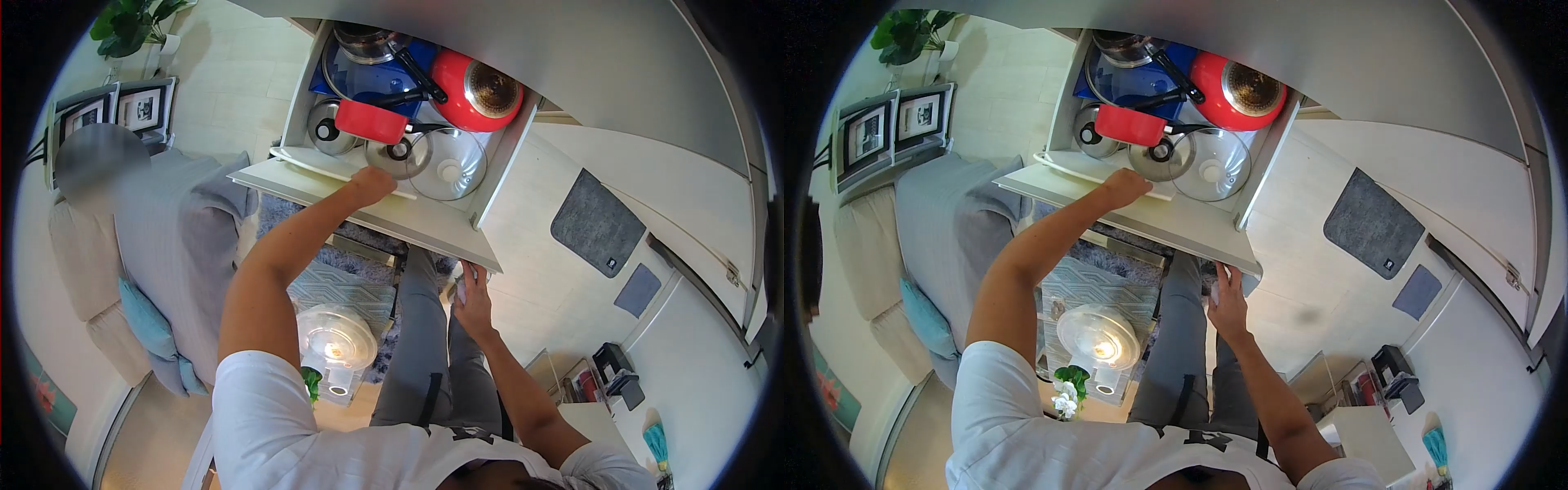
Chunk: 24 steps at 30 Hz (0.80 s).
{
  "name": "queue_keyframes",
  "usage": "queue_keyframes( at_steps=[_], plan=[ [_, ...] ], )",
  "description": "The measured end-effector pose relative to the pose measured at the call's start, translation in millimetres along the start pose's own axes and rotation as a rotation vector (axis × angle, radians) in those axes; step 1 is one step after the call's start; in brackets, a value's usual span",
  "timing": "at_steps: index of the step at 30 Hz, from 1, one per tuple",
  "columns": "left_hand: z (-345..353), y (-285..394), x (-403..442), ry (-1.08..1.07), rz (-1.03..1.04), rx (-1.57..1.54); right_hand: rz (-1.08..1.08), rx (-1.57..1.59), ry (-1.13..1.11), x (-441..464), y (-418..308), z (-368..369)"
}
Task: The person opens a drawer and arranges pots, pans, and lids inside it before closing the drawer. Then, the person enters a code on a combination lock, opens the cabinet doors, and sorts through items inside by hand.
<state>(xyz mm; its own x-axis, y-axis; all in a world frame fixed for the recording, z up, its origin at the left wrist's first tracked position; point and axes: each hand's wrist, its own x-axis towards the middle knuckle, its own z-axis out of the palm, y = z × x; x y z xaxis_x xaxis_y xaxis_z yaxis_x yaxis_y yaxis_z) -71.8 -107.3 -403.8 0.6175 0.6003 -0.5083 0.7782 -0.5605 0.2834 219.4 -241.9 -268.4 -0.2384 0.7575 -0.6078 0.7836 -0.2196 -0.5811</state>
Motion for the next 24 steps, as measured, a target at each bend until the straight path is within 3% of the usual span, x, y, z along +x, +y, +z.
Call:
queue_keyframes(
  at_steps=[3,6,8,11,13,14,17,18,19,20,23,24],
  plan=[
    [8,10,-8,-0.096,0.005,0.019,-0.045,-0.013,0.019,-1,5,1],
    [11,22,-3,-0.112,-0.144,0.052,-0.014,-0.012,-0.014,-1,6,-1],
    [-5,32,-1,-0.237,-0.322,0.044,-0.039,-0.024,-0.003,-2,9,1],
    [25,8,1,-0.163,-0.165,-0.141,-0.085,0.021,-0.008,-7,13,-9],
    [-5,6,-4,-0.313,-0.122,-0.283,-0.158,0.148,0.042,-9,24,-22],
    [-1,9,-10,-0.252,-0.184,-0.383,-0.052,0.201,0.030,-12,27,-36],
    [-5,17,-18,-0.259,-0.236,-0.398,0.383,0.956,0.093,-25,2,-117],
    [-4,21,-18,-0.195,-0.210,-0.321,0.359,0.954,0.185,-31,-2,-149],
    [6,19,-14,-0.187,-0.188,-0.355,0.333,1.180,0.295,-39,-2,-182],
    [26,20,-12,-0.027,-0.209,-0.363,0.281,1.407,0.397,-52,-5,-218],
    [5,36,-16,0.036,-0.291,-0.401,-0.223,1.561,0.638,-108,-33,-331],
    [10,38,-20,0.070,-0.299,-0.412,-0.386,1.457,0.723,-127,-41,-365]
  ],
)
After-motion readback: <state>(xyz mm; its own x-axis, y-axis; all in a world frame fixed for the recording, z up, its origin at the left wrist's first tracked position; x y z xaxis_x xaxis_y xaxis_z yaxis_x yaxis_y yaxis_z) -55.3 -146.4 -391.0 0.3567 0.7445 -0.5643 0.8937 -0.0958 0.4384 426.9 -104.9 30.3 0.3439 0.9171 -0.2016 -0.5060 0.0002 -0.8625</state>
